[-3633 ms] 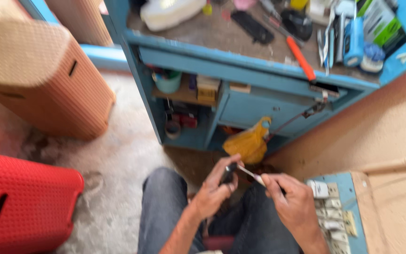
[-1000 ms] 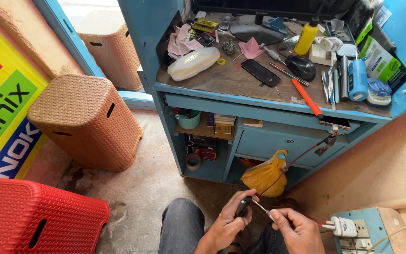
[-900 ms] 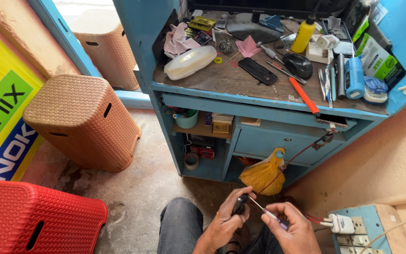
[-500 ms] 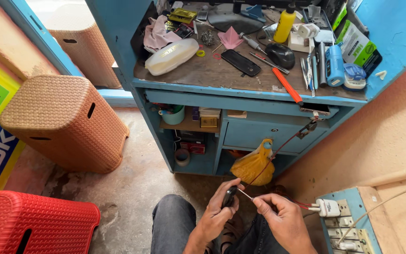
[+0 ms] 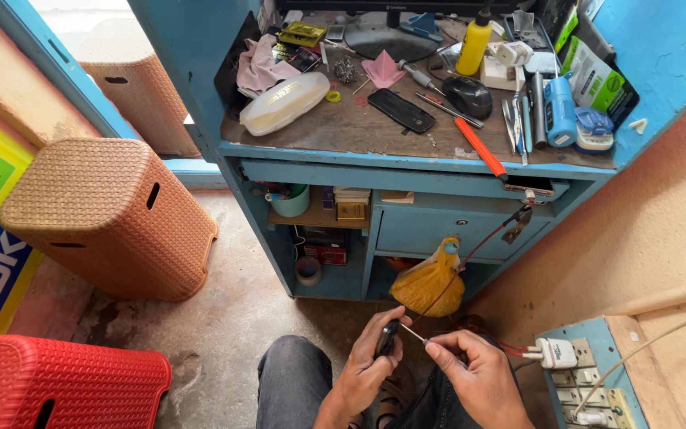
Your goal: The person sits at a repair bench with a small feature phone, pries open its back cover with a spudger-like tool, removes and reinserts the battery, and uses a screwdriver on the phone's internal parts. They then reassemble the phone, press its keypad, and power it on, with the screen lighting up.
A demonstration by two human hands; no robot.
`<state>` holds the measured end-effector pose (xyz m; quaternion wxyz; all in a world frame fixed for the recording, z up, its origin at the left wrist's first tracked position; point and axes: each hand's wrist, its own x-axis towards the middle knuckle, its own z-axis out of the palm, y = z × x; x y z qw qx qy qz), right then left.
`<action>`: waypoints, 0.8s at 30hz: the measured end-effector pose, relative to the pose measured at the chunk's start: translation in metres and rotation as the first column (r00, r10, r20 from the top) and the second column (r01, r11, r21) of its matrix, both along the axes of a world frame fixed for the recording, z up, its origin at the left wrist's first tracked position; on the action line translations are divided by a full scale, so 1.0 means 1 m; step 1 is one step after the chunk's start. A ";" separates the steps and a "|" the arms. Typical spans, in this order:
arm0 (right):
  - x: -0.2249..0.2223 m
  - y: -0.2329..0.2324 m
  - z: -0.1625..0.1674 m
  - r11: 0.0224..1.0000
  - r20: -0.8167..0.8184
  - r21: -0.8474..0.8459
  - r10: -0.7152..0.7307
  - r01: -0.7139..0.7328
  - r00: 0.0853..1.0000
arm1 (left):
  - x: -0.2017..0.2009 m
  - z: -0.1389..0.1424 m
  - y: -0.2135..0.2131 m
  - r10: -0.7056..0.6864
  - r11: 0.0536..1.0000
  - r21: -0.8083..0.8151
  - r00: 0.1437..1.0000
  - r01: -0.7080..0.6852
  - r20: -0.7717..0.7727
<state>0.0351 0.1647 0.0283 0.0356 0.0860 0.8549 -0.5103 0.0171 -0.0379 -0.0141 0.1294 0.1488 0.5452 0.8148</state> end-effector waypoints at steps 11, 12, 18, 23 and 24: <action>-0.003 0.010 -0.013 0.997 0.072 -0.078 -0.011 0.017 0.997 | -0.006 -0.003 0.002 -0.022 1.000 0.008 1.000 0.022 0.021; -0.002 0.011 -0.013 0.999 0.051 -0.028 -0.016 0.017 0.999 | -0.006 -0.002 0.003 -0.020 1.000 0.008 1.000 0.020 0.020; -0.005 0.009 -0.011 0.985 0.086 -0.171 0.012 0.003 0.996 | -0.006 -0.001 0.002 -0.006 1.000 0.003 1.000 0.006 0.013; -0.006 0.008 0.005 0.999 0.126 -0.044 0.013 -0.007 0.992 | -0.006 -0.005 0.004 -0.010 0.999 0.048 0.998 0.007 0.063; -0.006 0.008 0.008 1.000 0.140 -0.032 0.004 0.001 0.990 | -0.007 -0.006 0.005 -0.007 0.998 0.070 0.998 0.003 0.062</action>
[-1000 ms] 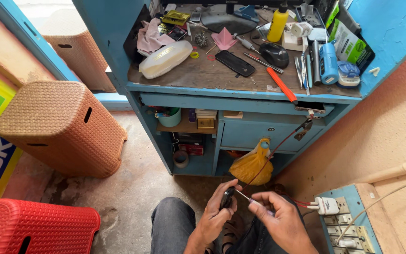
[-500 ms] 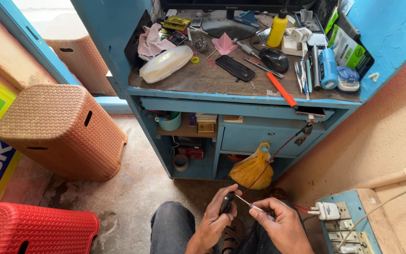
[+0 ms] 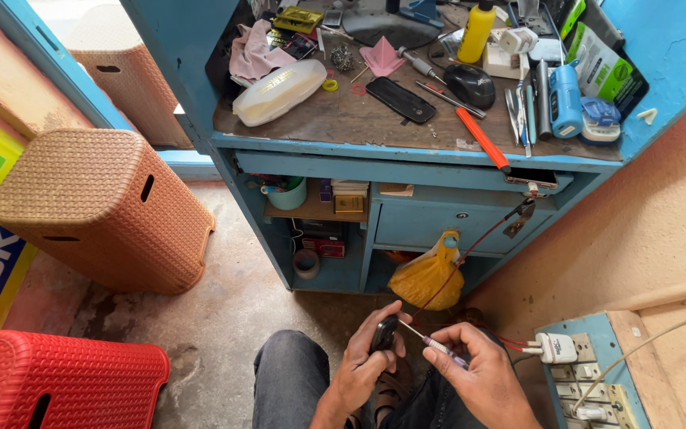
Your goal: The person sits at a repair bench with a small feature phone, pries open its back cover with a spudger-like tool, removes and reinserts the battery, and uses a screwdriver on the phone's internal parts. They then reassemble the phone, press its keypad, and power it on, with the screen lighting up.
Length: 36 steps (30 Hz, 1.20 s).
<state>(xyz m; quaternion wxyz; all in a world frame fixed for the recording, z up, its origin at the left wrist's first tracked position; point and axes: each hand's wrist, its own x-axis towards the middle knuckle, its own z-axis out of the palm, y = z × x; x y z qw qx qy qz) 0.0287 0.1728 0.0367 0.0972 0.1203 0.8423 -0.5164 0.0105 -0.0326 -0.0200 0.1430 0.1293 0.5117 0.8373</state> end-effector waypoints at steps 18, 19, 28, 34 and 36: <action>-0.017 0.008 0.017 0.988 -0.104 -0.087 -0.133 0.124 0.986 | -0.030 -0.026 0.009 0.172 0.977 0.135 0.985 -0.167 -0.022; -0.022 0.012 0.019 0.972 -0.063 -0.176 -0.172 0.159 0.983 | -0.033 -0.023 0.012 0.160 0.978 0.144 0.987 -0.154 -0.032; -0.123 0.025 0.057 0.998 -0.408 -0.068 -0.038 0.011 0.912 | -0.076 -0.017 0.026 0.105 0.973 0.203 0.994 -0.107 0.020; -0.251 0.016 0.087 0.826 -0.651 0.550 0.335 0.120 0.682 | -0.103 -0.041 0.023 0.098 0.946 0.291 0.981 -0.144 0.168; -0.282 0.011 0.092 0.771 -0.613 0.631 0.431 0.082 0.662 | -0.111 -0.045 0.019 0.098 0.941 0.302 0.978 -0.152 0.185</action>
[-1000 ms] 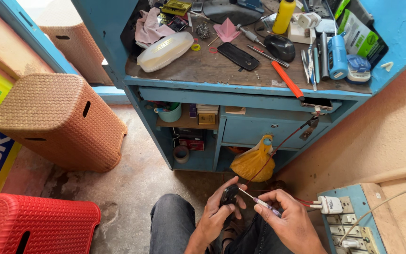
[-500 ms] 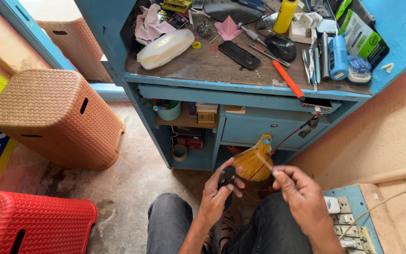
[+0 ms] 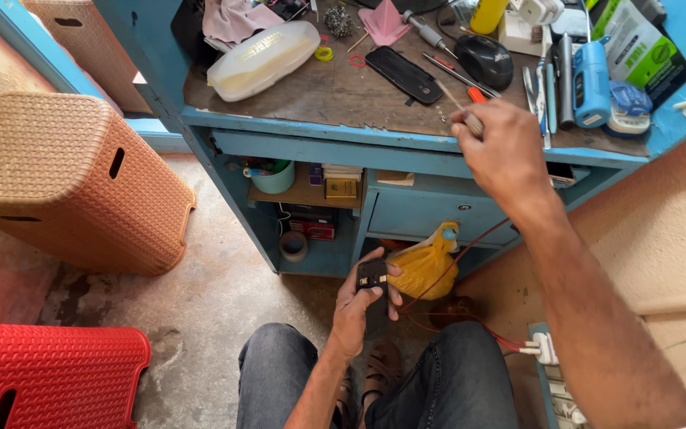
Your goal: The person sits at a repair bench with a small feature phone, pries open its back cover with a spudger-like tool, removes and reinserts the battery, and uses a screwdriver on the phone's internal parts. They then reassemble the phone, press its keypad, and power it on, with the screen lighting up.
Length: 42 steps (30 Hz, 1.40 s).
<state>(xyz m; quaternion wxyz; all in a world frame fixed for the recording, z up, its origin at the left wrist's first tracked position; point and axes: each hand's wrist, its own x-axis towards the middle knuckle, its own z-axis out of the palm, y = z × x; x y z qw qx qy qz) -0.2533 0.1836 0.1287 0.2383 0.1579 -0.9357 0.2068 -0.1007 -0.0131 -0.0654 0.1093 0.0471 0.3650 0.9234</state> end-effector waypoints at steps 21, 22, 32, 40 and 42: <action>-0.052 0.003 0.010 0.946 0.074 0.293 0.118 -0.135 0.990 | -0.010 -0.009 -0.009 -0.018 1.000 0.010 1.000 0.018 0.022; -0.052 0.003 0.010 0.950 0.083 0.282 0.113 -0.132 0.990 | -0.010 -0.009 -0.009 -0.018 1.000 0.007 1.000 0.018 0.024; -0.049 -0.002 0.022 0.989 0.312 0.098 0.074 -0.110 0.947 | -0.008 -0.010 -0.011 -0.026 1.000 0.003 0.999 0.026 0.025; -0.057 0.002 0.014 0.955 0.185 0.191 0.193 -0.228 0.964 | -0.007 -0.011 -0.013 -0.035 0.999 0.012 0.999 0.035 0.032; -0.059 0.004 0.017 0.955 0.224 0.193 0.181 -0.226 0.957 | -0.007 -0.010 -0.013 -0.031 0.999 0.011 0.999 0.031 0.030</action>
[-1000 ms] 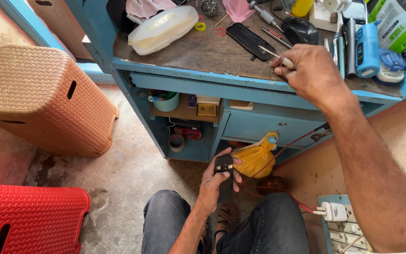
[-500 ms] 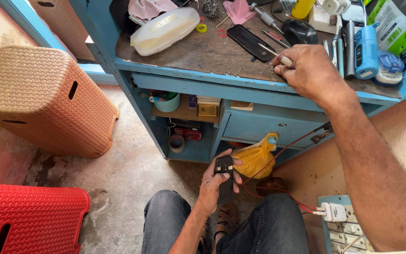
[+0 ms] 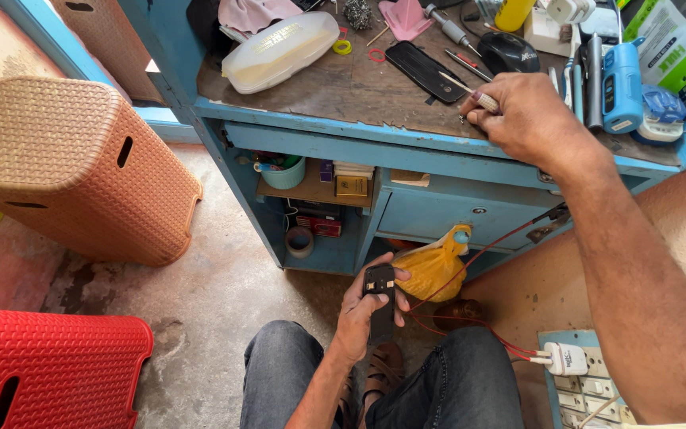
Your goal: The person sits at a repair bench with a small feature phone, pries open its back cover with a spudger-like tool, removes and reinserts the battery, and uses a screwdriver on the phone's internal parts. They then reassemble the phone, press its keypad, and power it on, with the screen lighting up.
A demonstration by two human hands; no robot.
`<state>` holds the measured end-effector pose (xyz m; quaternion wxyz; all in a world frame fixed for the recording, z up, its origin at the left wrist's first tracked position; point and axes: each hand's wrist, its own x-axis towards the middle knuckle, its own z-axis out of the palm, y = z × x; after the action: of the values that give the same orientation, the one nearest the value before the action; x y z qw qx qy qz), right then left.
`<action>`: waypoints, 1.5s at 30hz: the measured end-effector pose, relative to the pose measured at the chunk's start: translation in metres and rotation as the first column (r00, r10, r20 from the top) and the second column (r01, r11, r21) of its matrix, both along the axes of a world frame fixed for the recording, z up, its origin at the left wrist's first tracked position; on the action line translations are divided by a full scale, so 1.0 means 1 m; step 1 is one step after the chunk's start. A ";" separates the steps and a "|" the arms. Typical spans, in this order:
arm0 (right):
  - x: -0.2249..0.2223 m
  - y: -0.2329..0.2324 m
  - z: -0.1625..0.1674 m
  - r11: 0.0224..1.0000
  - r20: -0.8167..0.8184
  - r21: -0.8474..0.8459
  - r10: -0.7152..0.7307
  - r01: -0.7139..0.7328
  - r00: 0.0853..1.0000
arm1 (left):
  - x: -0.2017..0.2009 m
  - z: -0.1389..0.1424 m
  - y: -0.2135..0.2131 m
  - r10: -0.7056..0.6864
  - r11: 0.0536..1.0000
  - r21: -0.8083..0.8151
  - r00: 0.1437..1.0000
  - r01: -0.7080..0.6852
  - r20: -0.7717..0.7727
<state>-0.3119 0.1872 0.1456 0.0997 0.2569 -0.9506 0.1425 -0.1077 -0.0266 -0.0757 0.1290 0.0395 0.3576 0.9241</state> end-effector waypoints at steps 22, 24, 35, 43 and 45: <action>-0.009 0.003 -0.007 0.992 -0.052 0.044 -0.115 0.117 0.992 | 0.004 0.012 -0.005 -0.028 0.993 0.117 0.998 0.021 0.057; -0.004 0.006 0.000 0.995 -0.185 -0.005 -0.103 0.104 0.977 | 0.004 0.012 -0.007 -0.033 0.991 0.129 0.998 0.027 0.047; 0.204 0.001 -0.064 0.581 0.531 -0.684 -0.019 0.441 0.847 | 0.020 0.015 0.002 -0.079 0.946 0.320 0.994 0.051 0.076; 0.262 -0.030 -0.162 0.317 0.577 -0.782 0.042 0.537 0.816 | 0.047 0.043 0.029 -0.044 0.983 0.184 0.991 0.020 0.129; 0.265 -0.031 -0.165 0.348 0.541 -0.788 -0.006 0.509 0.841 | 0.051 0.047 0.031 -0.041 0.986 0.165 0.995 0.025 0.093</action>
<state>-0.0473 0.1566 -0.0196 0.0242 -0.0401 -0.7361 0.6753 -0.0569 0.0045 -0.0288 0.1578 0.0115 0.2733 0.9488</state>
